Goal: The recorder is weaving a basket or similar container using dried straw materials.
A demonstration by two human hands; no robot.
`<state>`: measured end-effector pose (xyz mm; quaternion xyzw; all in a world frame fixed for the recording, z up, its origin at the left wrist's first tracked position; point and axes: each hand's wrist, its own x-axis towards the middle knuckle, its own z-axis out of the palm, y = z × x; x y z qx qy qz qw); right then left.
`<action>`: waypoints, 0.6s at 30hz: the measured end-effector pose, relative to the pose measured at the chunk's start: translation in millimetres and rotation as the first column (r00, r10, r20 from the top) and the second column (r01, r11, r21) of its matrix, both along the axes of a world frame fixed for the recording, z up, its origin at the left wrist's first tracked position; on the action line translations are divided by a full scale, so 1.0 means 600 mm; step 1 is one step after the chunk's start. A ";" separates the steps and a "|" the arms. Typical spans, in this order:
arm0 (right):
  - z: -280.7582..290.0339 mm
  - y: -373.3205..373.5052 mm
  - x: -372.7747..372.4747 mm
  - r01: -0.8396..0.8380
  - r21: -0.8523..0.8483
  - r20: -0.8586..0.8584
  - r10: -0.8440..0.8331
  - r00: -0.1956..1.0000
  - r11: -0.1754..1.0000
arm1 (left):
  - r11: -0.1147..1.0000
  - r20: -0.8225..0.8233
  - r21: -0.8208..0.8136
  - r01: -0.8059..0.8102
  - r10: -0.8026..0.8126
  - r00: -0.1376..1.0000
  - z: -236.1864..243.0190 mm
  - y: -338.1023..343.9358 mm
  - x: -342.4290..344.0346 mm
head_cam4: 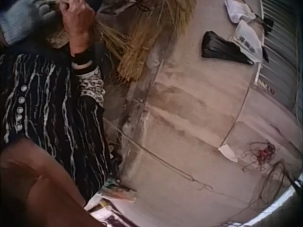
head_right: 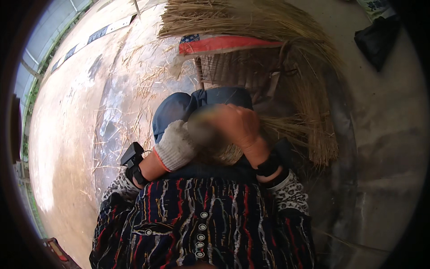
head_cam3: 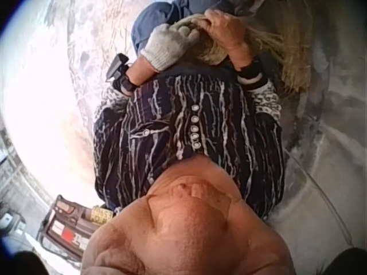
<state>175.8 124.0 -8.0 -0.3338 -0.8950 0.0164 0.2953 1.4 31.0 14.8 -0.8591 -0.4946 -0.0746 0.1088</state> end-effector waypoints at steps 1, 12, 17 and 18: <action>0.002 0.000 0.001 0.001 0.001 -0.004 -0.001 1.000 1.000 | 0.999 0.095 -0.015 0.049 -0.047 0.994 0.014 -0.003 -0.006; 0.003 0.004 -0.004 -0.111 0.036 -0.017 0.112 0.994 0.993 | 0.910 0.817 -0.414 0.007 0.367 0.444 -0.018 0.129 -0.059; 0.013 0.003 -0.008 -0.153 0.065 -0.049 0.156 0.987 0.986 | 0.851 0.601 -0.015 0.526 -0.412 0.685 -0.047 0.182 -0.043; 0.016 0.004 -0.009 -0.177 0.072 -0.065 0.182 0.981 0.982 | 0.850 0.602 -0.014 0.526 -0.413 0.684 -0.049 0.192 -0.046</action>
